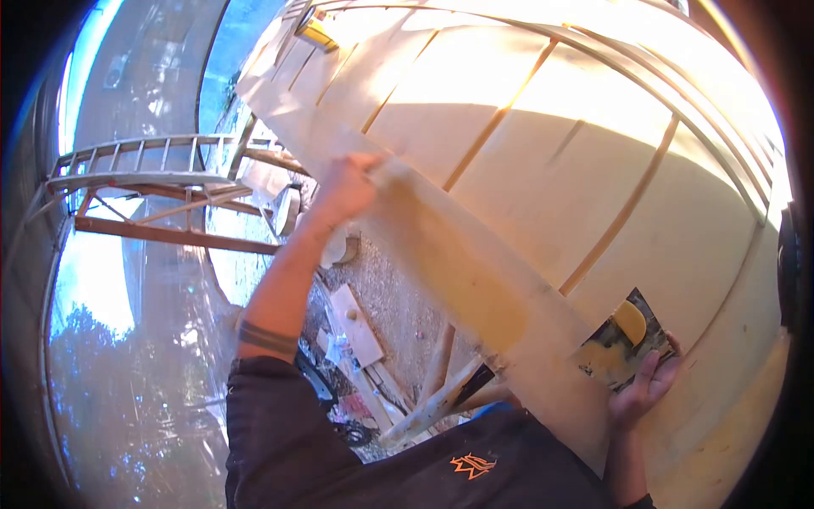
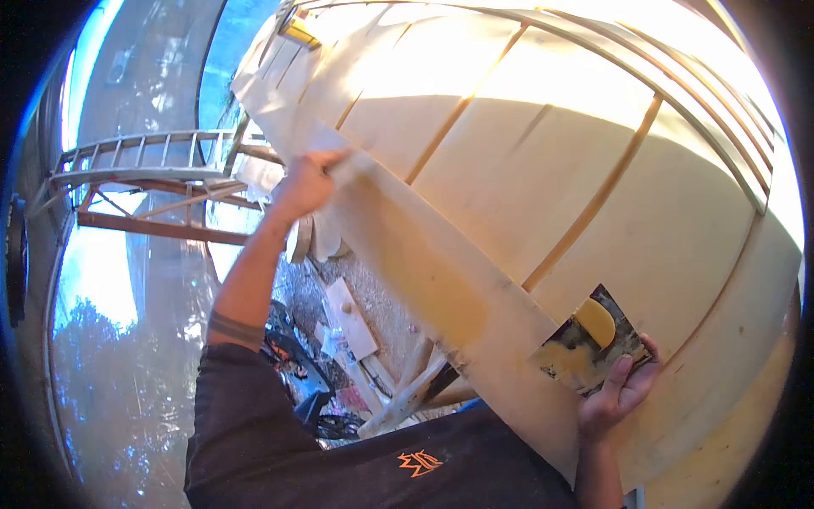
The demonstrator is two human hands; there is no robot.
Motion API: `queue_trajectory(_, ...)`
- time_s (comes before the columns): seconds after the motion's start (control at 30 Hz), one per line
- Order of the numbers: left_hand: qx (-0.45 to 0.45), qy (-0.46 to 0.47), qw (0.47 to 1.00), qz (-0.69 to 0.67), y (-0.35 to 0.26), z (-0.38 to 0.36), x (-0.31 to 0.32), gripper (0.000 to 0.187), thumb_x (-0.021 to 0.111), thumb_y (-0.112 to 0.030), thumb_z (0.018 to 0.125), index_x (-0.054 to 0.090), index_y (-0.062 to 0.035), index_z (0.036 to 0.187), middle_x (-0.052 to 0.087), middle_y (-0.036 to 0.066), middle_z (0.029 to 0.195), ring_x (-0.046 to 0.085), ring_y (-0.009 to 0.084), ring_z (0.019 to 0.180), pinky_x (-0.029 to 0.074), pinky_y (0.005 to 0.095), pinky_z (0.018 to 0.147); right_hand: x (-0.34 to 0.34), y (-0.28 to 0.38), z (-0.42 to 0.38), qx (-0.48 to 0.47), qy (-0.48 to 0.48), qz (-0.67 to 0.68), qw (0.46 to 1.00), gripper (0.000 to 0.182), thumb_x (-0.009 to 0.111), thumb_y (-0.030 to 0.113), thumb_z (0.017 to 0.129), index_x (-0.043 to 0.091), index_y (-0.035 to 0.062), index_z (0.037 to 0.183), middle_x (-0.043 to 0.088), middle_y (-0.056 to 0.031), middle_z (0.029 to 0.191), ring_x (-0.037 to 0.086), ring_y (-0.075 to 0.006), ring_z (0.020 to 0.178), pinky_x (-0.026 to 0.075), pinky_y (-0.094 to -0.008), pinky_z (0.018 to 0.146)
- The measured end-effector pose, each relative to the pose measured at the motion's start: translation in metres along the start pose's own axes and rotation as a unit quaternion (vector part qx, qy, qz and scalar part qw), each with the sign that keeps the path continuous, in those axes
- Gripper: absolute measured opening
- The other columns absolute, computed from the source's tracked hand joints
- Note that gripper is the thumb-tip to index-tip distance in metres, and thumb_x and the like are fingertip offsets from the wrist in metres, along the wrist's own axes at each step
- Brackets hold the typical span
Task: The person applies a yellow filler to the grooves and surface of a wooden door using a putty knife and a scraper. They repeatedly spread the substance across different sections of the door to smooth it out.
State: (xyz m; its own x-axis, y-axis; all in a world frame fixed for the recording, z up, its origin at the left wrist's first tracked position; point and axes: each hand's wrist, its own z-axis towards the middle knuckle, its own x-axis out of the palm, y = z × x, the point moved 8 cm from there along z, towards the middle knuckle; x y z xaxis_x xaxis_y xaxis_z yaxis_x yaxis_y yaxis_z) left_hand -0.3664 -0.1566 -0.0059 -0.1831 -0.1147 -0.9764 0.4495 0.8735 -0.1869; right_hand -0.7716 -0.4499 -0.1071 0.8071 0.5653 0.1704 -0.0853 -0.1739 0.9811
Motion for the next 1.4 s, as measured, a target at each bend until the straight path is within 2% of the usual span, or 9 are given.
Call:
queue_trajectory(0.17,-0.027,-0.046,0.997,0.057,0.107,0.085,-0.025,0.048,0.052,0.001,0.070,0.061,-0.0100,0.116,0.063,0.023,0.099,0.062,0.0333,0.093,0.048,0.0375,0.083,0.002,0.004,-0.002,0.002,-0.021,-0.015,1.000,0.030,0.043,0.015,0.094,0.039,0.0009,0.120,0.049,-0.0096,0.106,0.047,-0.0158,0.099,0.038,-0.0281,0.090)
queue_trajectory(0.3,-0.037,-0.080,0.984,0.158,0.099,0.075,0.009,0.052,0.052,0.003,0.069,0.058,-0.0096,0.119,0.062,0.023,0.102,0.062,0.0330,0.095,0.048,0.0382,0.083,0.003,0.005,-0.003,-0.007,-0.021,-0.035,0.999,0.030,0.043,0.015,0.094,0.039,0.0005,0.120,0.048,-0.0091,0.106,0.047,-0.0156,0.098,0.038,-0.0279,0.089)
queue_trajectory(0.4,0.041,-0.029,0.995,0.081,0.048,0.034,0.010,0.050,0.050,0.004,0.070,0.060,-0.0097,0.117,0.063,0.022,0.101,0.062,0.0320,0.095,0.048,0.0366,0.082,0.004,0.008,-0.004,-0.005,-0.021,-0.047,0.999,0.030,0.043,0.015,0.094,0.040,0.0002,0.120,0.048,-0.0088,0.106,0.047,-0.0156,0.098,0.038,-0.0281,0.089)
queue_trajectory(0.5,0.007,0.061,0.998,-0.005,0.049,0.029,-0.013,0.049,0.049,0.003,0.070,0.062,-0.0115,0.115,0.064,0.021,0.099,0.063,0.0304,0.094,0.048,0.0352,0.081,-0.001,0.006,-0.002,-0.020,-0.015,-0.078,0.997,0.029,0.042,0.014,0.094,0.040,-0.0001,0.119,0.047,-0.0086,0.107,0.046,-0.0158,0.100,0.037,-0.0286,0.090)
queue_trajectory(0.77,-0.116,0.020,0.992,-0.045,0.186,0.114,-0.013,0.046,0.051,0.004,0.067,0.065,-0.0097,0.109,0.068,0.015,0.093,0.066,0.0246,0.081,0.050,0.0303,0.072,-0.001,0.003,-0.005,-0.006,-0.020,-0.031,0.999,0.030,0.041,0.014,0.094,0.038,-0.0005,0.121,0.046,-0.0091,0.109,0.045,-0.0172,0.103,0.036,-0.0301,0.093)
queue_trajectory(0.87,-0.198,0.108,0.963,-0.148,0.155,0.098,-0.021,0.050,0.047,0.007,0.061,0.068,-0.0053,0.105,0.067,0.007,0.084,0.061,0.0150,0.071,0.048,0.0269,0.064,-0.003,-0.001,-0.005,0.006,0.002,-0.026,1.000,0.030,0.039,0.012,0.095,0.038,0.0002,0.123,0.047,-0.0099,0.114,0.046,-0.0180,0.107,0.035,-0.0315,0.096)
queue_trajectory(1.07,-0.146,0.129,0.973,-0.121,0.100,0.073,-0.009,0.055,0.047,0.008,0.057,0.067,-0.0034,0.106,0.065,0.006,0.079,0.059,0.0146,0.064,0.049,0.0253,0.060,0.001,0.001,-0.003,0.024,-0.001,0.012,1.000,0.031,0.043,0.013,0.094,0.038,-0.0002,0.122,0.047,-0.0092,0.109,0.047,-0.0167,0.101,0.037,-0.0303,0.091)
queue_trajectory(1.17,-0.146,0.137,0.973,-0.113,0.072,0.050,0.008,0.047,0.055,0.004,0.062,0.068,-0.0067,0.105,0.067,0.007,0.081,0.061,0.0149,0.070,0.047,0.0263,0.065,0.002,-0.002,-0.003,0.022,0.008,0.029,0.999,0.031,0.044,0.013,0.094,0.039,-0.0001,0.121,0.048,-0.0088,0.108,0.046,-0.0159,0.101,0.037,-0.0294,0.091)
queue_trajectory(1.4,-0.043,0.079,0.996,-0.025,-0.022,-0.014,0.044,0.041,0.055,-0.004,0.066,0.067,-0.0105,0.105,0.066,0.019,0.093,0.066,0.0269,0.084,0.050,0.0304,0.076,0.005,0.003,0.002,0.024,0.002,0.050,0.998,0.026,0.044,0.010,0.094,0.043,-0.0001,0.117,0.049,-0.0075,0.104,0.048,-0.0130,0.094,0.038,-0.0258,0.087)
